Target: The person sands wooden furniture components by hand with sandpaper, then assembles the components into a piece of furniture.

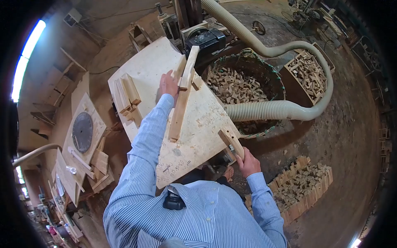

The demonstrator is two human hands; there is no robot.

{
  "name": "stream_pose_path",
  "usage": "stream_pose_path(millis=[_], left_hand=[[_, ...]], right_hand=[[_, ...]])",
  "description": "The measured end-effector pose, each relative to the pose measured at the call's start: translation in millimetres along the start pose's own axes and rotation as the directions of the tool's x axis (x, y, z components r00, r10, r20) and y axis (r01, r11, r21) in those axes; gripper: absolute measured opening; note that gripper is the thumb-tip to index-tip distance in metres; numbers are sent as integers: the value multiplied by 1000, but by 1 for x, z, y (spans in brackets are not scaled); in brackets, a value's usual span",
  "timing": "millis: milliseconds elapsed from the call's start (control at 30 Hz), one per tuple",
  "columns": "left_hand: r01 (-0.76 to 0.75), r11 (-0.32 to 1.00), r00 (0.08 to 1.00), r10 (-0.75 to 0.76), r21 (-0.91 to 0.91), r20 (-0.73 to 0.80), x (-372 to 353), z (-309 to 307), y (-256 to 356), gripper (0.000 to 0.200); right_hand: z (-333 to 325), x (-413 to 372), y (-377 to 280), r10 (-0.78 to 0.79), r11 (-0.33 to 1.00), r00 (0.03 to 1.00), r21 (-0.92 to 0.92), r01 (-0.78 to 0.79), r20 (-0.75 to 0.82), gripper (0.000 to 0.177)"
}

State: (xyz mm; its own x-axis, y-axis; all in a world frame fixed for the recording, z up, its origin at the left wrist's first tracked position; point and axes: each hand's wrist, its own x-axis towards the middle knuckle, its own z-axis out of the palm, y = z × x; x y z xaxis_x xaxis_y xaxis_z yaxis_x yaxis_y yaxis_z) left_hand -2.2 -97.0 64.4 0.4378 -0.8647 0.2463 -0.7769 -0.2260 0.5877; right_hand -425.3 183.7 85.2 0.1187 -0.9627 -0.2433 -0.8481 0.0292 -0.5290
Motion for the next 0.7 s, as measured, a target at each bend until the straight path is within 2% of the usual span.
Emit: stream_pose_path(millis=[33,100,133,200,233,267,333,367,433,467,533,700], left_hand=[[-5,1000,1000,5,3,4,-4,-4,6,50],[-146,969,989,146,198,17,-13,-14,12,45],[-142,969,990,143,203,12,-20,-19,15,45],[-261,965,962,258,27,85,-37,-19,16,41],[-247,967,969,247,-55,-16,-43,-15,15,37],[-251,967,968,250,-52,-13,-45,-11,13,37],[37,995,992,-49,-97,-117,-50,-11,6,35],[43,995,992,-54,-94,-118,-54,-5,5,35],[123,989,991,-119,-80,60,-55,5,4,36],[125,989,991,-121,-80,56,-55,10,4,36],[253,940,964,-226,-229,138,-52,18,11,35],[257,928,964,-226,-271,139,-32,29,12,34]], right_hand=[[0,-6,6,-6,1000,1000,-7,6,-2,51],[-3,-16,14,-2,1000,1000,4,2,5,51],[-4,-18,18,-9,1000,1000,10,9,5,51],[-9,-24,22,-7,1000,1000,5,7,12,51],[-10,-29,24,5,1000,1000,-1,-5,17,51],[-10,-31,28,8,1000,1000,5,-8,17,51],[-12,-39,32,-24,1000,999,2,24,23,52],[-13,-42,34,-27,1000,999,2,27,29,52],[-15,-46,36,-21,1000,1000,2,21,21,53],[-13,-47,38,-26,1000,999,2,26,22,53],[-14,-47,45,-35,999,999,5,35,13,53],[-17,-47,43,-23,999,999,35,21,46,53]])
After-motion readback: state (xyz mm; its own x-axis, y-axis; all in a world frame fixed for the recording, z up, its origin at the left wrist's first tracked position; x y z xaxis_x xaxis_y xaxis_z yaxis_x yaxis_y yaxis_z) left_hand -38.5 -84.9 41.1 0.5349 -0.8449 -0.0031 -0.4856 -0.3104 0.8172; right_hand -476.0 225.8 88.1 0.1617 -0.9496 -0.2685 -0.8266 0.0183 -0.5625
